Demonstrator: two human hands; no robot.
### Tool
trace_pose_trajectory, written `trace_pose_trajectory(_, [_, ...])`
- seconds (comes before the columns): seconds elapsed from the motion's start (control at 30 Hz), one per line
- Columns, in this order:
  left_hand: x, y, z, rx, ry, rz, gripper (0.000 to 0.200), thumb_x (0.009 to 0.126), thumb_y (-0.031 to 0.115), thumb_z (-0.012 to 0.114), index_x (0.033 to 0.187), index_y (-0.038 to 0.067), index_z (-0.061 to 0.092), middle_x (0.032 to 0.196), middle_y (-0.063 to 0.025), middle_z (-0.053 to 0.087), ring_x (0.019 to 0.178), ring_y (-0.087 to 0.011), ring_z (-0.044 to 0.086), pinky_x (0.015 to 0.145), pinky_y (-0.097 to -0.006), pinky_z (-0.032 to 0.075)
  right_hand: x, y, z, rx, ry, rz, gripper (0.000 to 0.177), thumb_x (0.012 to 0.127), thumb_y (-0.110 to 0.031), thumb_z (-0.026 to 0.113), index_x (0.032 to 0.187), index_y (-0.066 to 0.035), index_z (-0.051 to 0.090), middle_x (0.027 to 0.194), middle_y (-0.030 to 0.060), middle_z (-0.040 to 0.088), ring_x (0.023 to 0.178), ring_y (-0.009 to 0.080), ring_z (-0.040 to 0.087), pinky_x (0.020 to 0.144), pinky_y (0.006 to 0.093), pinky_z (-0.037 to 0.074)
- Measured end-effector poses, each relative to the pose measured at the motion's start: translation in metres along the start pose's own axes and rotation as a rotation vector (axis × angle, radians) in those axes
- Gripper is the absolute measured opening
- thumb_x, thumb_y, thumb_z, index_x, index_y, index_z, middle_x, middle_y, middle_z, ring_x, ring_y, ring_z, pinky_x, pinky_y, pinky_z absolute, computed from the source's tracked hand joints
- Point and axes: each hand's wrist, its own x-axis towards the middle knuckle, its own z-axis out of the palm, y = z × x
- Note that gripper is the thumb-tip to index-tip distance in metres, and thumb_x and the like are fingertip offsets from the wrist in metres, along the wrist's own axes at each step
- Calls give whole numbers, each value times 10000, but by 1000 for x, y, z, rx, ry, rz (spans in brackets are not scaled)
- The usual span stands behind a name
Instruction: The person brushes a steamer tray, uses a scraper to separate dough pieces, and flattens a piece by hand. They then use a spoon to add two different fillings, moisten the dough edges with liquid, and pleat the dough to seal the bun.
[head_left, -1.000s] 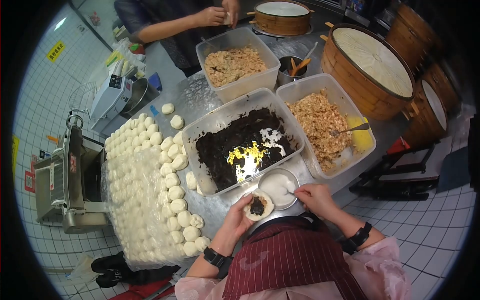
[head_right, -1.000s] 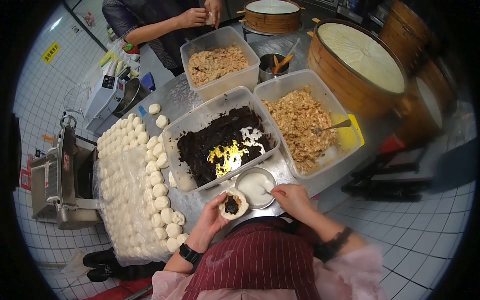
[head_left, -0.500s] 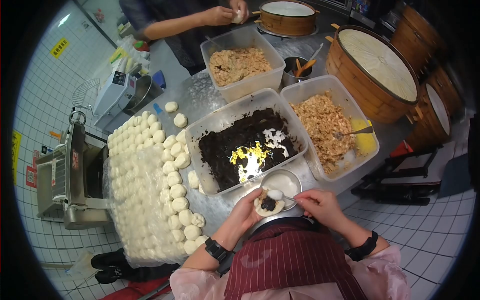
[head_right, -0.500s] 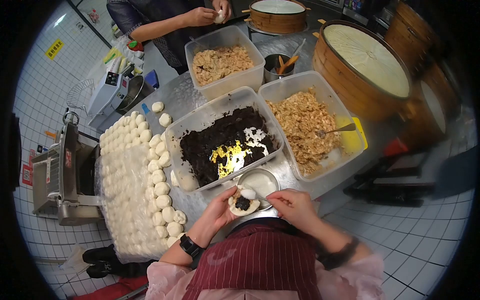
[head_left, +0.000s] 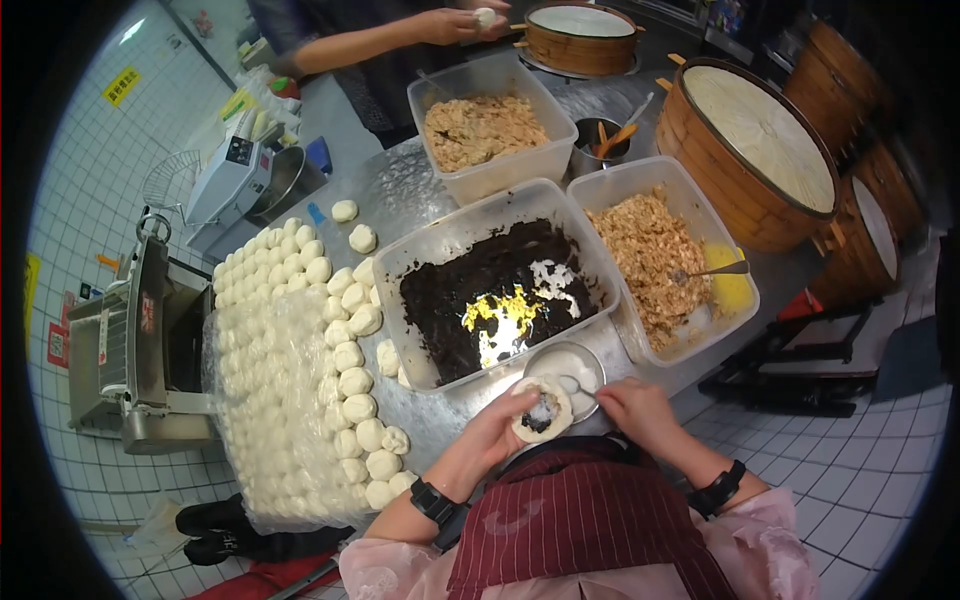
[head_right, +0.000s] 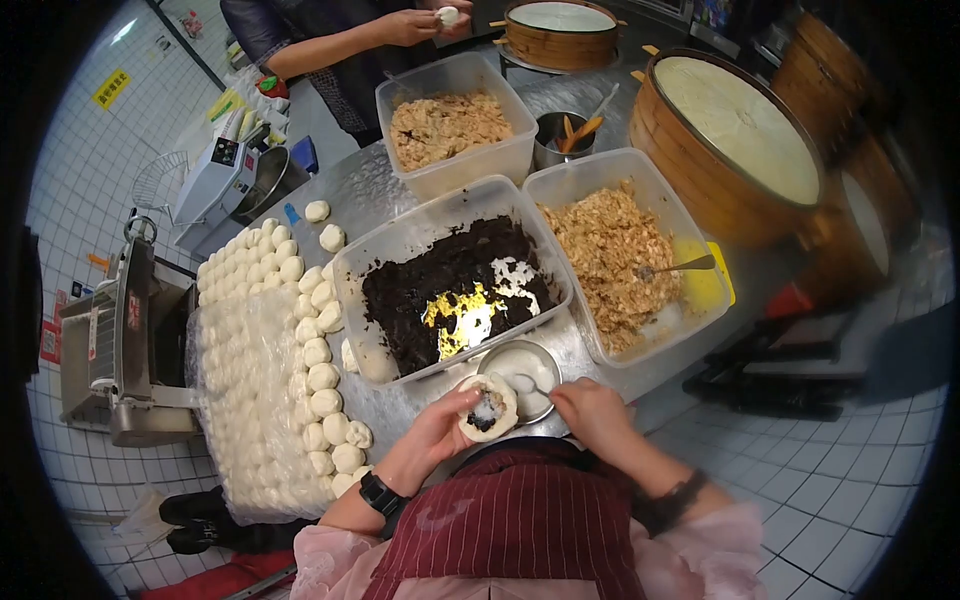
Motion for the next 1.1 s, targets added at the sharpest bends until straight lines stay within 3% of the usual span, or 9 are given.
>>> trace_pose_trajectory(0.13, [-11,10,18,222,-1,111,474,843,-17,568,1273,19,373,1219,-213,513,1105,-305,549,940,-432,488,18,-37,-24,-71,-20,102,175,834,-186,624,959,-72,671,815,103,626,679,222,614,610,282,479])
trace_pose_trajectory(0.27, [-21,35,43,254,6,182,425,844,-15,573,1234,21,407,1218,-205,517,1100,-286,552,914,-412,508,58,-58,-46,343,-78,152,207,829,-222,638,946,-57,677,823,88,617,640,172,598,584,268,461])
trace_pose_trajectory(0.43, [-24,50,60,303,69,313,326,868,38,585,1168,50,458,1085,-80,560,995,-172,590,857,-330,530,97,-71,-33,723,-180,290,227,797,-216,682,899,-13,685,722,51,610,580,76,512,533,230,413])
trace_pose_trajectory(0.6, [-21,55,50,349,165,395,333,862,49,602,1163,51,459,1067,-68,563,964,-151,595,839,-303,530,116,-84,-35,569,-120,129,180,798,-162,691,895,-10,679,742,5,594,610,26,488,543,187,393])
trace_pose_trajectory(0.73, [-18,53,46,444,174,389,340,857,40,608,1164,49,461,1041,-48,561,930,-123,576,819,-274,499,127,-75,-19,735,-120,222,193,790,-168,689,910,-19,664,719,-3,566,578,28,451,519,181,378])
trace_pose_trajectory(0.8, [-18,52,48,458,146,462,358,850,45,619,1172,40,461,1029,-45,563,938,-125,565,842,-276,481,131,-70,-16,794,-274,282,227,788,-164,691,956,-18,646,723,-5,564,583,25,450,524,188,384])
trace_pose_trajectory(0.87, [-16,53,44,478,158,460,358,851,51,621,1173,37,465,1025,-46,564,939,-122,561,841,-274,477,132,-70,-20,702,-246,207,231,782,-159,693,959,-19,644,714,-2,557,584,39,463,530,202,391])
trace_pose_trajectory(0.93, [-15,55,43,498,170,455,358,851,57,622,1175,35,469,1021,-46,565,940,-120,558,841,-271,474,136,-71,-24,595,-165,-34,222,776,-154,692,945,-17,648,716,6,544,579,66,476,536,214,399])
trace_pose_trajectory(1.1, [-14,57,43,693,183,423,277,869,76,594,1127,30,504,983,-42,567,912,-103,549,804,-251,460,144,-70,-23,610,-217,4,189,758,-143,693,891,-14,654,759,22,526,612,85,487,562,227,409])
